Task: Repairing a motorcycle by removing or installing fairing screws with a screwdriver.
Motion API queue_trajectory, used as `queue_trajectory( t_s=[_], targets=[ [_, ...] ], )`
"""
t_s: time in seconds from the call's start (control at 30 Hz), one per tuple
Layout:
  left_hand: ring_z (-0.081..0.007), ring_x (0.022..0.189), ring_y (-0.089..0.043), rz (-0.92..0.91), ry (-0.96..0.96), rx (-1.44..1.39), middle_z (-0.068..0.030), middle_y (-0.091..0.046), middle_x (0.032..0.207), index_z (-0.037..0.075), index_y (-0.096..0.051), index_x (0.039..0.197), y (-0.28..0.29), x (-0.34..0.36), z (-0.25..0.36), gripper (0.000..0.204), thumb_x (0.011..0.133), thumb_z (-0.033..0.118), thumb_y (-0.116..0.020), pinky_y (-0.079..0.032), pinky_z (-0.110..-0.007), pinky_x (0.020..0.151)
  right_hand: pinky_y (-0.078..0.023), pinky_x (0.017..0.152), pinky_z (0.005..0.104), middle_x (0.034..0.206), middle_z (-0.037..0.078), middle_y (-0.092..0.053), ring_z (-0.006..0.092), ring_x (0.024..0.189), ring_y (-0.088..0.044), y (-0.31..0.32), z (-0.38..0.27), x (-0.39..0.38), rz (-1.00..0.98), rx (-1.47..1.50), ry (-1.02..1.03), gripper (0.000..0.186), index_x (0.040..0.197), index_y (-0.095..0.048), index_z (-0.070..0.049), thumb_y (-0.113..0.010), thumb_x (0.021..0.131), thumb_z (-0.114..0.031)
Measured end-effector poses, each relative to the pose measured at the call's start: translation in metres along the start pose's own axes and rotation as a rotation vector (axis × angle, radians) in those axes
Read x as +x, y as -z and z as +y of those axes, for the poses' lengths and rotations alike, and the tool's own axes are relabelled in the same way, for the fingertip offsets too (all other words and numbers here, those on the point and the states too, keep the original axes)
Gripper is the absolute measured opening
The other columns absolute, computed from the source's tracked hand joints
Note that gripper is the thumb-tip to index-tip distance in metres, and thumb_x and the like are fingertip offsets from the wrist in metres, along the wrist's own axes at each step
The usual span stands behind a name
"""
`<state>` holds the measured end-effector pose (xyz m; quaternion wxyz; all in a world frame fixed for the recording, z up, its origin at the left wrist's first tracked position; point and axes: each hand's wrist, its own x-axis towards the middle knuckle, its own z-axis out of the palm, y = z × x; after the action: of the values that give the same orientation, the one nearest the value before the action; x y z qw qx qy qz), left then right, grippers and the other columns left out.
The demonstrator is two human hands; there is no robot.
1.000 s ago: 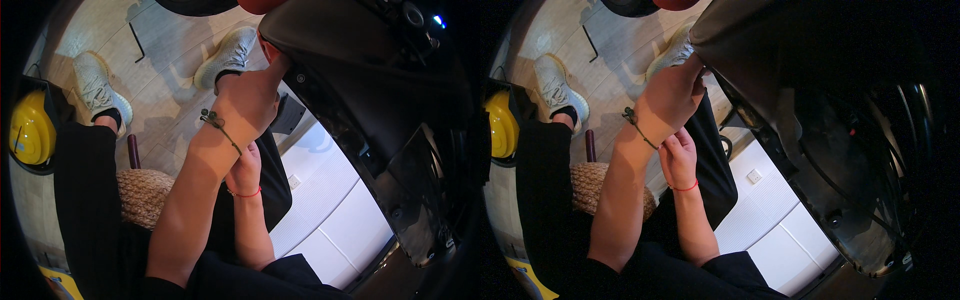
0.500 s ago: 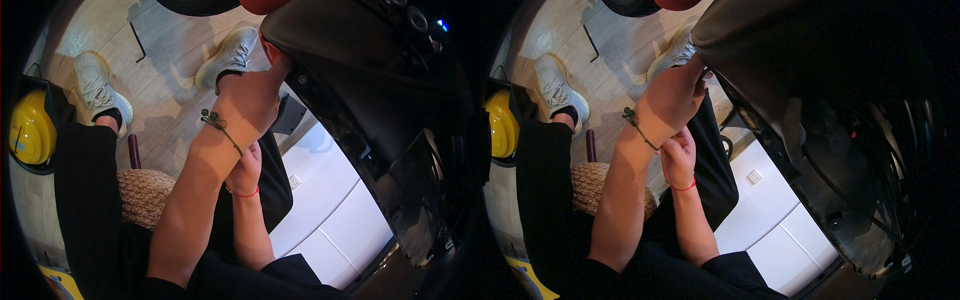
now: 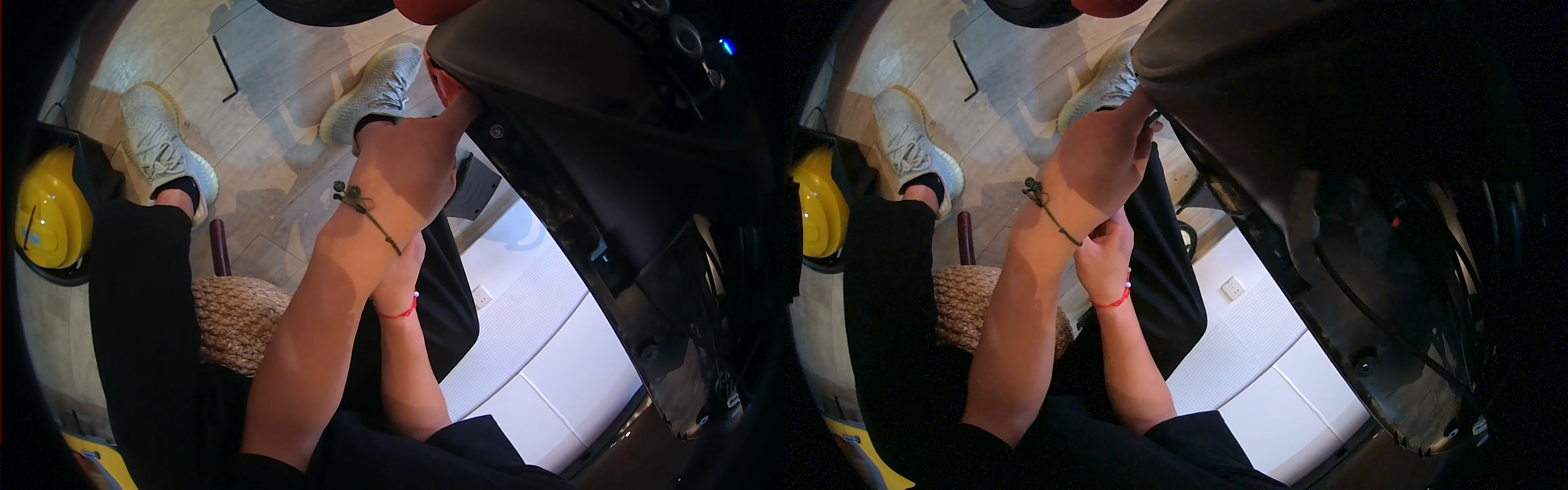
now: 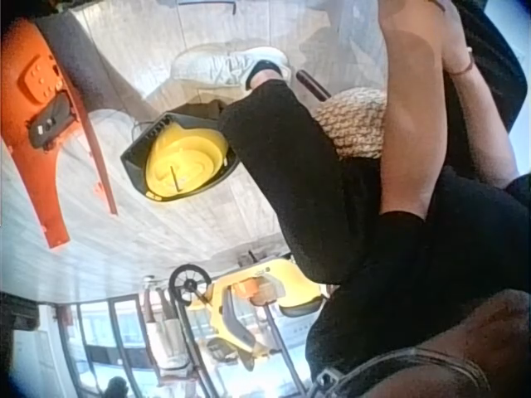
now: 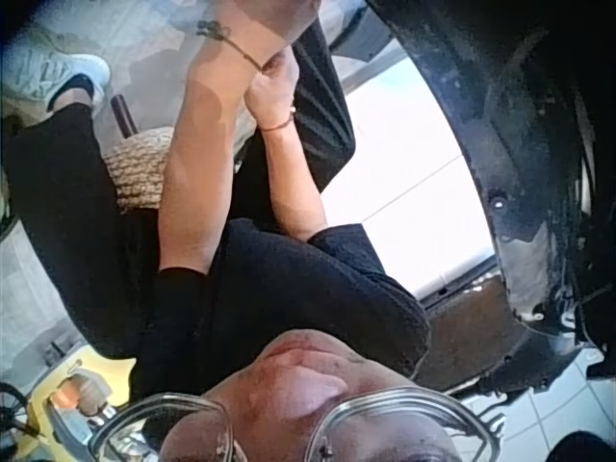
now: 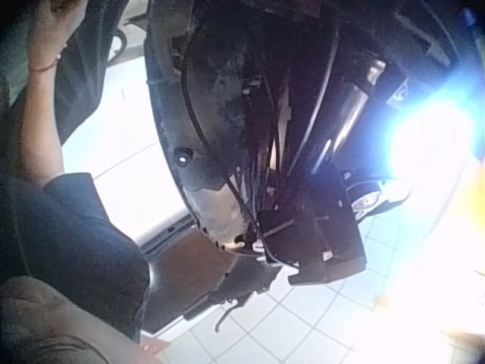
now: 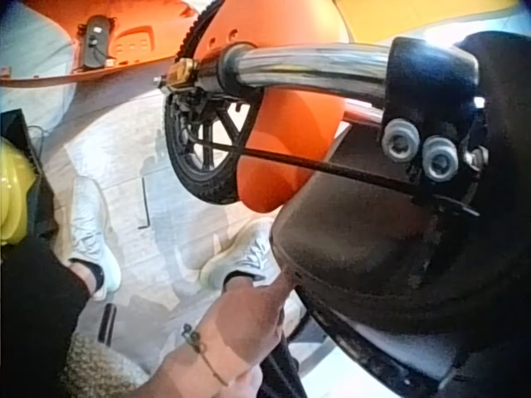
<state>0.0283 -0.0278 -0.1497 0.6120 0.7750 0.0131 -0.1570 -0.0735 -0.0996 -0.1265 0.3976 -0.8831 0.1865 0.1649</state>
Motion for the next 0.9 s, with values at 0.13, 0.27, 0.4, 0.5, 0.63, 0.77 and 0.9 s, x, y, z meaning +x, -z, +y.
queue_trajectory(
  t_s=[0.13, 0.27, 0.4, 0.5, 0.63, 0.77, 0.9],
  targets=[
    [-0.0308, 0.069, -0.064, 0.007, -0.008, -0.032, -0.0126, -0.064, 0.069, 0.016, -0.038, 0.117, 0.0, 0.001, 0.0, 0.052, 0.071, 0.004, -0.056, -0.043, -0.04, 0.059, -0.043, 0.062, 0.0201, 0.087, 0.002, -0.06, 0.0066, 0.071, -0.054, 0.002, 0.006, -0.002, -0.08, 0.486, -0.278, 0.021, 0.102, -0.054, 0.0, -0.058, 0.082, -0.002],
    [-0.0316, 0.069, -0.064, -0.022, 0.013, -0.007, -0.0135, -0.064, 0.069, 0.015, -0.036, 0.118, 0.003, 0.0, -0.001, 0.052, 0.071, 0.004, -0.056, -0.043, -0.04, 0.058, -0.036, 0.048, 0.0201, 0.077, 0.002, -0.058, 0.0036, 0.055, -0.046, -0.001, -0.003, -0.006, -0.05, 0.681, -0.41, 0.012, 0.096, -0.054, 0.001, -0.052, 0.086, -0.005],
    [-0.0318, 0.069, -0.064, -0.036, -0.001, -0.001, -0.0143, -0.064, 0.07, 0.013, -0.034, 0.119, 0.001, 0.003, 0.003, 0.052, 0.073, 0.005, -0.056, -0.043, -0.04, 0.058, -0.036, 0.046, 0.0214, 0.076, 0.003, -0.058, 0.0051, 0.053, -0.047, 0.0, -0.008, -0.004, 0.045, 0.553, -0.315, 0.011, 0.094, -0.053, 0.002, -0.05, 0.087, -0.007],
    [-0.0314, 0.069, -0.064, -0.031, -0.004, 0.008, -0.0142, -0.064, 0.071, 0.013, -0.034, 0.119, -0.001, 0.002, 0.0, 0.051, 0.073, 0.005, -0.056, -0.044, -0.04, 0.058, -0.037, 0.046, 0.0224, 0.075, 0.006, -0.057, 0.0085, 0.052, -0.048, 0.001, 0.001, -0.004, -0.007, 0.406, -0.251, 0.015, 0.094, -0.053, 0.002, -0.047, 0.088, -0.01],
    [-0.031, 0.068, -0.064, -0.051, -0.001, 0.019, -0.0139, -0.065, 0.072, 0.013, -0.035, 0.118, 0.005, 0.002, 0.0, 0.051, 0.072, 0.005, -0.056, -0.044, -0.04, 0.059, -0.037, 0.045, 0.0245, 0.073, 0.009, -0.056, 0.0126, 0.049, -0.047, -0.002, -0.009, -0.005, -0.035, 1.078, -0.476, 0.017, 0.092, -0.053, 0.002, -0.044, 0.088, -0.012],
    [-0.0306, 0.068, -0.064, -0.065, 0.007, 0.015, -0.0136, -0.065, 0.072, 0.013, -0.035, 0.117, 0.005, 0.002, 0.002, 0.05, 0.073, 0.006, -0.056, -0.044, -0.04, 0.059, -0.034, 0.042, 0.0229, 0.066, 0.007, -0.054, 0.0113, 0.044, -0.042, -0.002, -0.01, -0.006, -0.066, 1.124, -0.467, 0.016, 0.086, -0.053, 0.0, -0.045, 0.088, -0.013],
    [-0.0302, 0.067, -0.064, -0.033, -0.001, 0.029, -0.0137, -0.065, 0.071, 0.013, -0.034, 0.118, 0.003, 0.0, 0.002, 0.049, 0.074, 0.008, -0.055, -0.043, -0.04, 0.059, -0.031, 0.041, 0.0197, 0.062, 0.004, -0.053, 0.0089, 0.041, -0.04, 0.005, 0.01, -0.006, -0.254, 1.272, -0.482, 0.015, 0.086, -0.053, 0.0, -0.048, 0.088, -0.014]
  ],
)
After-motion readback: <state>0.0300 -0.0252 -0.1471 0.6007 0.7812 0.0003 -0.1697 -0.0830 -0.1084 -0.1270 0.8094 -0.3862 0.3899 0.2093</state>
